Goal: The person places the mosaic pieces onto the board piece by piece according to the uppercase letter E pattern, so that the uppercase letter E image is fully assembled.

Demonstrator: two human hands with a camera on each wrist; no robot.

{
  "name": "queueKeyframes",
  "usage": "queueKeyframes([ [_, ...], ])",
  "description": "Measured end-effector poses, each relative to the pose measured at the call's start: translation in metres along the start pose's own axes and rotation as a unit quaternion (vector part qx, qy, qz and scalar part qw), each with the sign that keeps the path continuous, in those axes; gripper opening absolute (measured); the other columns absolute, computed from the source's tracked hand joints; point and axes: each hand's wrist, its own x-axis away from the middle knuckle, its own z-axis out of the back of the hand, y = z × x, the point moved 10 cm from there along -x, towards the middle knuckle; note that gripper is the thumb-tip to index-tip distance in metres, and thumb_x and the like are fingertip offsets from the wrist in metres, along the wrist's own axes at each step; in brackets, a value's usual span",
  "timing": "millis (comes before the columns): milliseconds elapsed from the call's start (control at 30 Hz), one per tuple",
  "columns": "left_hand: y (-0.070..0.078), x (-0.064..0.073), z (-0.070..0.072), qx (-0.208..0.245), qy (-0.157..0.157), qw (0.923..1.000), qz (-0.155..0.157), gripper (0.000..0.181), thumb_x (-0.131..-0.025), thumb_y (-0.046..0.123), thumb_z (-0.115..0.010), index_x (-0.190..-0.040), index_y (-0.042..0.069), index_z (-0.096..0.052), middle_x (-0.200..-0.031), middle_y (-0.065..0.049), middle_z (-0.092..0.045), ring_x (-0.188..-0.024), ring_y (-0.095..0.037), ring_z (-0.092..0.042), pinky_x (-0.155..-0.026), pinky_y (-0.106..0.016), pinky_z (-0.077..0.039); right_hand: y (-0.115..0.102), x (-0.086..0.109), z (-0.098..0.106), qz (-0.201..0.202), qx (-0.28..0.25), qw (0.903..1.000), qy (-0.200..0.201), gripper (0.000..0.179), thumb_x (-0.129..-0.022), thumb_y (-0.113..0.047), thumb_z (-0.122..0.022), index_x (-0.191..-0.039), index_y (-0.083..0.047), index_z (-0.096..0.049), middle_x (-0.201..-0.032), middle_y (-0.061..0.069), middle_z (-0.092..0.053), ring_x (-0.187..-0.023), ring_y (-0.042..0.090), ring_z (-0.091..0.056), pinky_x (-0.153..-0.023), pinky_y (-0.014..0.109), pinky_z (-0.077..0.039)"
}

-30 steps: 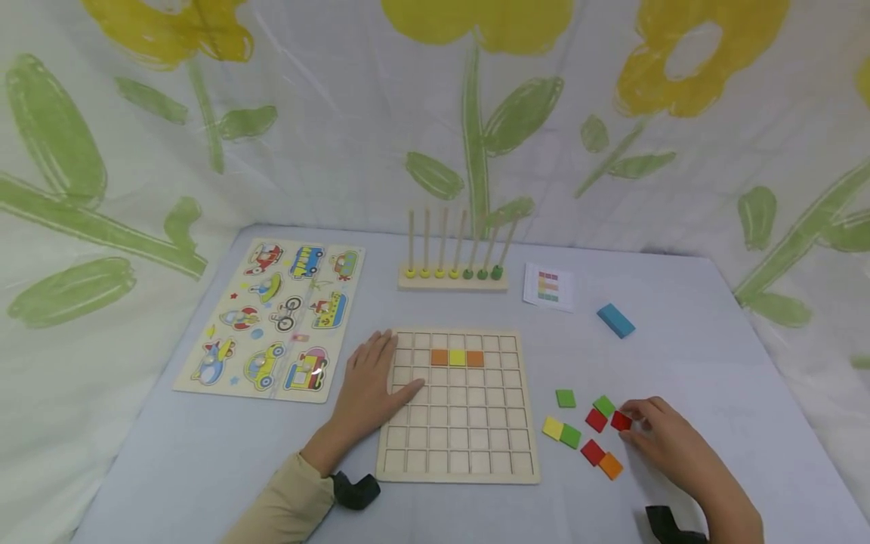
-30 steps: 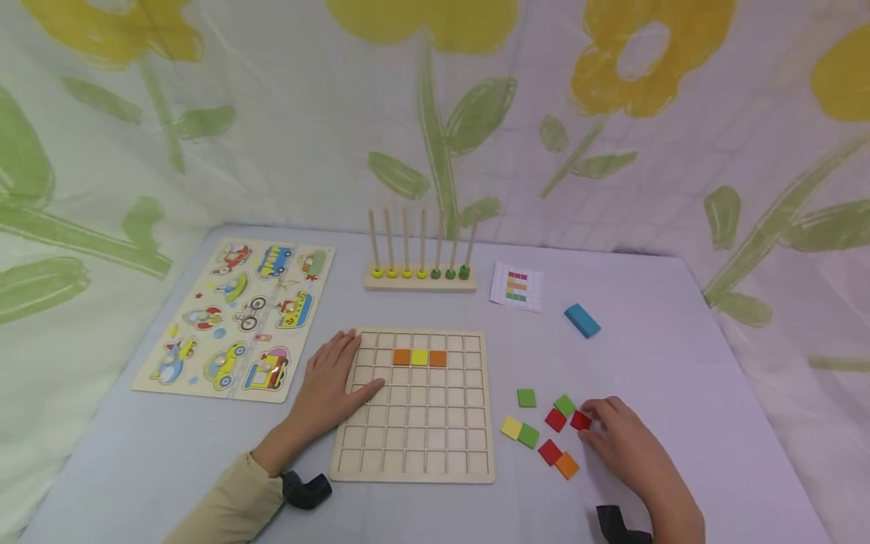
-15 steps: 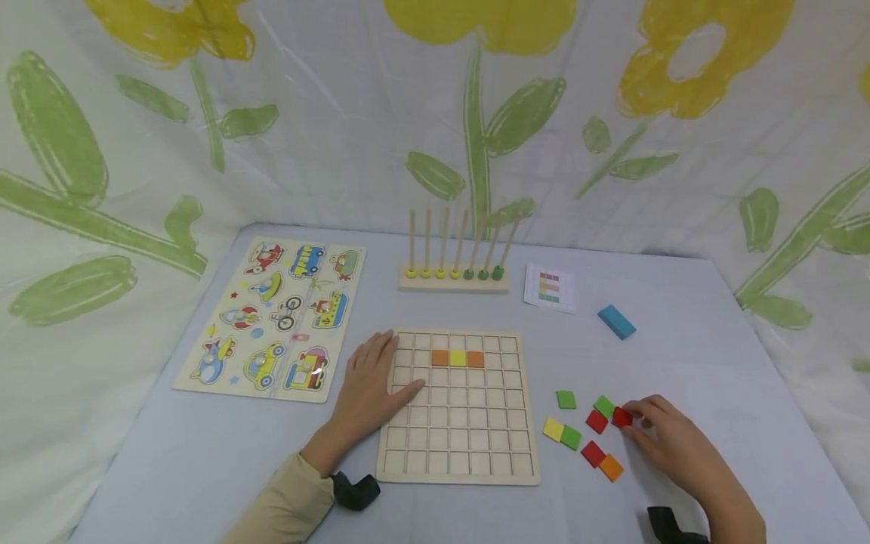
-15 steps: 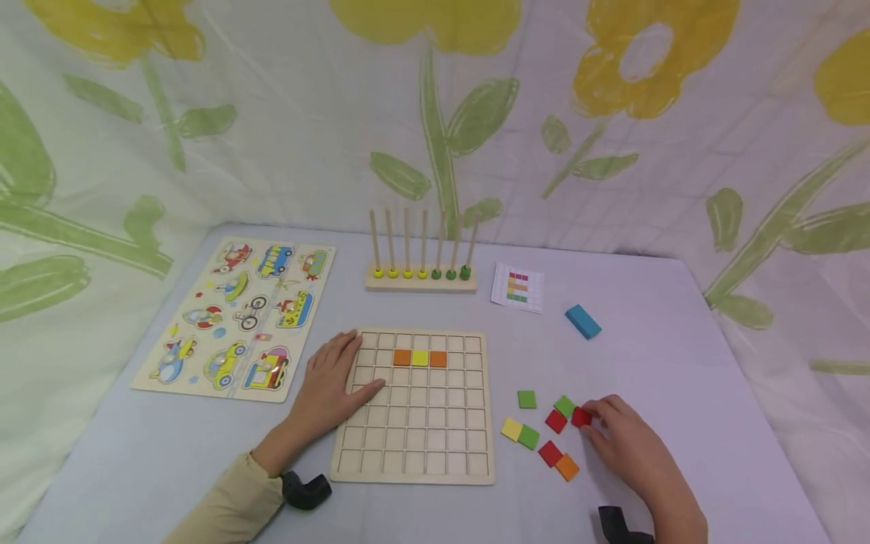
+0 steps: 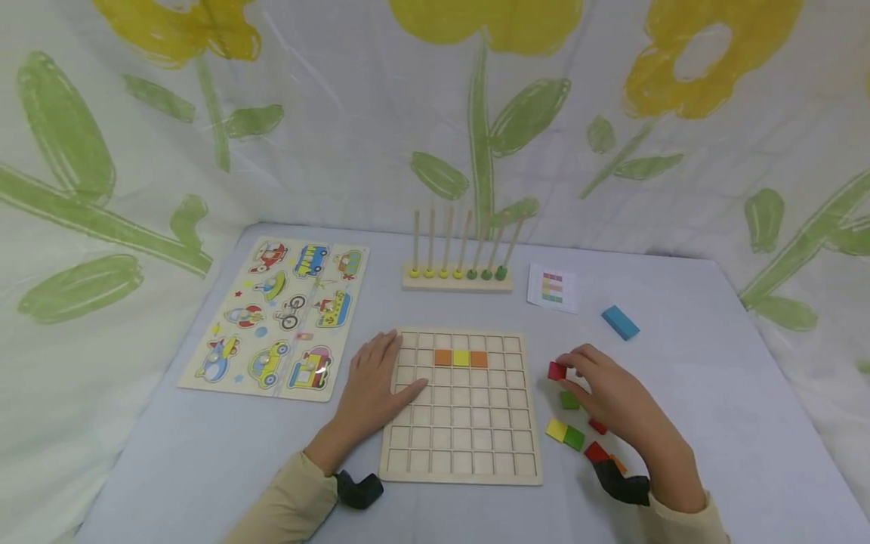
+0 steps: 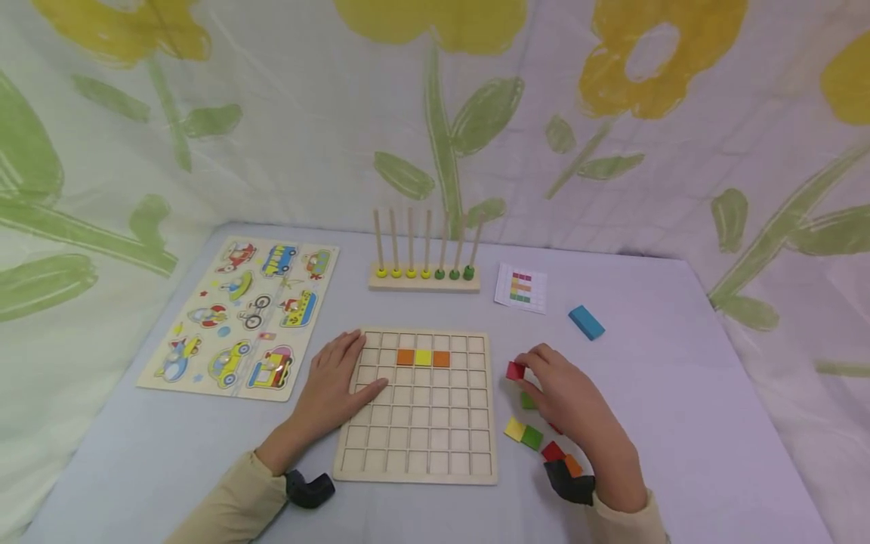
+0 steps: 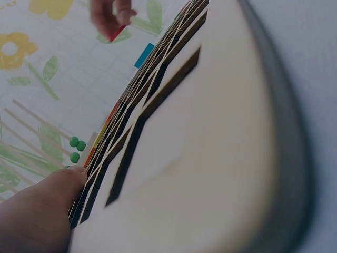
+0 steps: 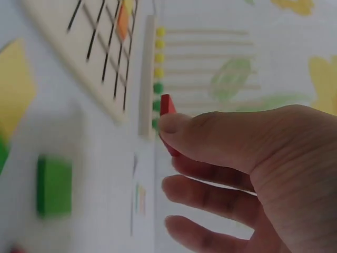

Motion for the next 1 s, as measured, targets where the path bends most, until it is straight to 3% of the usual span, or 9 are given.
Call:
queueKeyframes([
  [200,0.000,0.000,0.002,0.001,0.001,1.0000,0.000,0.082,-0.086,0.058,-0.057,-0.146,0.005,-0.037,-0.151,-0.011,-0.034,-0.142,-0.028,-0.026,-0.115,-0.048,-0.017,-0.056,-0.031,-0.009,0.109,0.009,0.9938,0.022,0.031,-0.082,-0.016,-0.076,-0.112,-0.013,-0.065,-0.102,-0.005,-0.059,-0.088,0.012,-0.060,-0.077,0.030,-0.055],
  [433,0.001,0.000,0.002,0.003,-0.001,1.0000,-0.001,0.082,-0.087,0.058,-0.057,-0.146,0.005,-0.037,-0.151,-0.011,-0.034,-0.142,-0.027,-0.026,-0.116,-0.048,-0.017,-0.104,-0.055,-0.031,0.179,0.004,0.9837,0.009,0.020,-0.087,-0.020,-0.071,-0.104,-0.014,-0.064,-0.098,-0.007,-0.060,-0.084,0.007,-0.057,-0.075,0.025,-0.053],
  [633,0.002,0.000,0.001,0.003,-0.002,1.0000,-0.002,0.081,-0.087,0.058,-0.057,-0.146,0.005,-0.037,-0.151,-0.012,-0.034,-0.142,-0.027,-0.026,-0.116,-0.048,-0.017,-0.127,-0.067,-0.051,0.195,-0.004,0.9805,-0.024,0.012,-0.091,-0.027,-0.066,-0.096,-0.017,-0.067,-0.093,-0.009,-0.060,-0.082,0.005,-0.056,-0.074,0.023,-0.051],
  [1000,0.002,0.000,0.002,0.002,-0.003,1.0000,-0.005,0.081,-0.087,0.057,-0.056,-0.146,0.005,-0.036,-0.152,-0.012,-0.034,-0.142,-0.027,-0.025,-0.116,-0.048,-0.016,-0.136,-0.075,-0.071,0.185,0.012,0.9809,-0.059,0.010,-0.091,-0.022,-0.065,-0.100,-0.017,-0.064,-0.095,-0.010,-0.059,-0.080,0.004,-0.054,-0.073,0.022,-0.050],
])
